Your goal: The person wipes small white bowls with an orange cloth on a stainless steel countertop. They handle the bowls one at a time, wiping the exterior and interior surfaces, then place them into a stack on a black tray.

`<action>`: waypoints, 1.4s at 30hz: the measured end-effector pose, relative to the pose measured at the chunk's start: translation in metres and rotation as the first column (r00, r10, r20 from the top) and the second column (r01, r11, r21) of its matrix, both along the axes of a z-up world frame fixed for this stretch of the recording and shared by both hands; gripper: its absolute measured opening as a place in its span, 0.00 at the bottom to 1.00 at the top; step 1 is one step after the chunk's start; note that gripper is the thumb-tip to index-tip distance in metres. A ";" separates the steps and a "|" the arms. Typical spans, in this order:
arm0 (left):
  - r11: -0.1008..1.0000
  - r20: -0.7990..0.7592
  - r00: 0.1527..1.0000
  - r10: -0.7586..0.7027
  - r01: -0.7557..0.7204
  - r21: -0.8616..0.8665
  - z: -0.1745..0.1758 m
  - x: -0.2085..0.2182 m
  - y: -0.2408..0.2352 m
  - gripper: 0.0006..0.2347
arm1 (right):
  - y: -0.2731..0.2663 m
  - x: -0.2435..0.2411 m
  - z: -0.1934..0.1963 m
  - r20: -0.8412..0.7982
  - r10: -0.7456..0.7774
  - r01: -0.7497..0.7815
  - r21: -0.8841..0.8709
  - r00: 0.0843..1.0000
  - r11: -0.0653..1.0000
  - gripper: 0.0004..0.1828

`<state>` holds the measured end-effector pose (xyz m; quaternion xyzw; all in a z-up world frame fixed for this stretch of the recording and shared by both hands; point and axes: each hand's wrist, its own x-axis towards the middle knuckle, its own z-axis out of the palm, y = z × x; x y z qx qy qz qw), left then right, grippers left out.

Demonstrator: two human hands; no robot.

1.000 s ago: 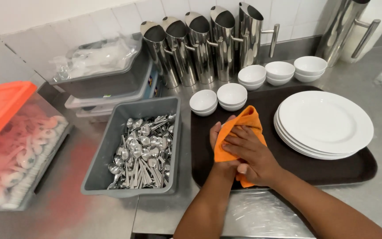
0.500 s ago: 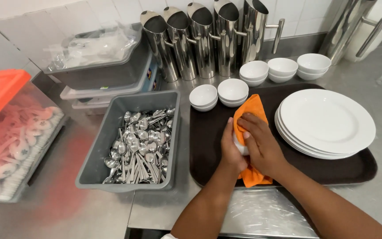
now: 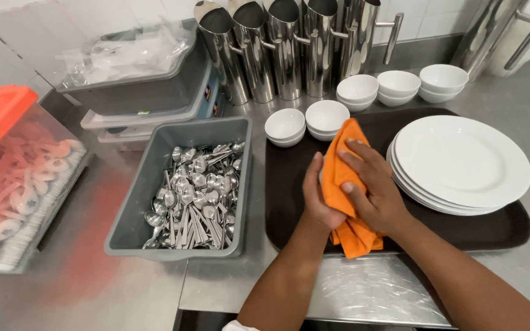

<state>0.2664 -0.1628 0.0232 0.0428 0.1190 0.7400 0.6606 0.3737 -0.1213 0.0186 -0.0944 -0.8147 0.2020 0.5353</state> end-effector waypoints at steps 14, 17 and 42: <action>0.980 -0.124 0.980 0.156 -0.138 0.140 0.021 0.014 -0.025 0.17 | -0.007 -0.014 -0.014 0.020 -0.008 0.005 0.143 1.000 0.990 0.22; 0.970 -0.285 0.939 0.195 -0.142 0.198 0.022 0.015 -0.022 0.17 | 0.000 -0.009 -0.018 -0.004 -0.003 0.003 0.054 1.000 0.999 0.23; 0.916 -0.412 0.818 0.402 -0.361 0.177 -0.038 -0.020 0.009 0.26 | -0.018 -0.021 -0.029 0.104 0.089 -0.101 0.116 0.991 0.988 0.24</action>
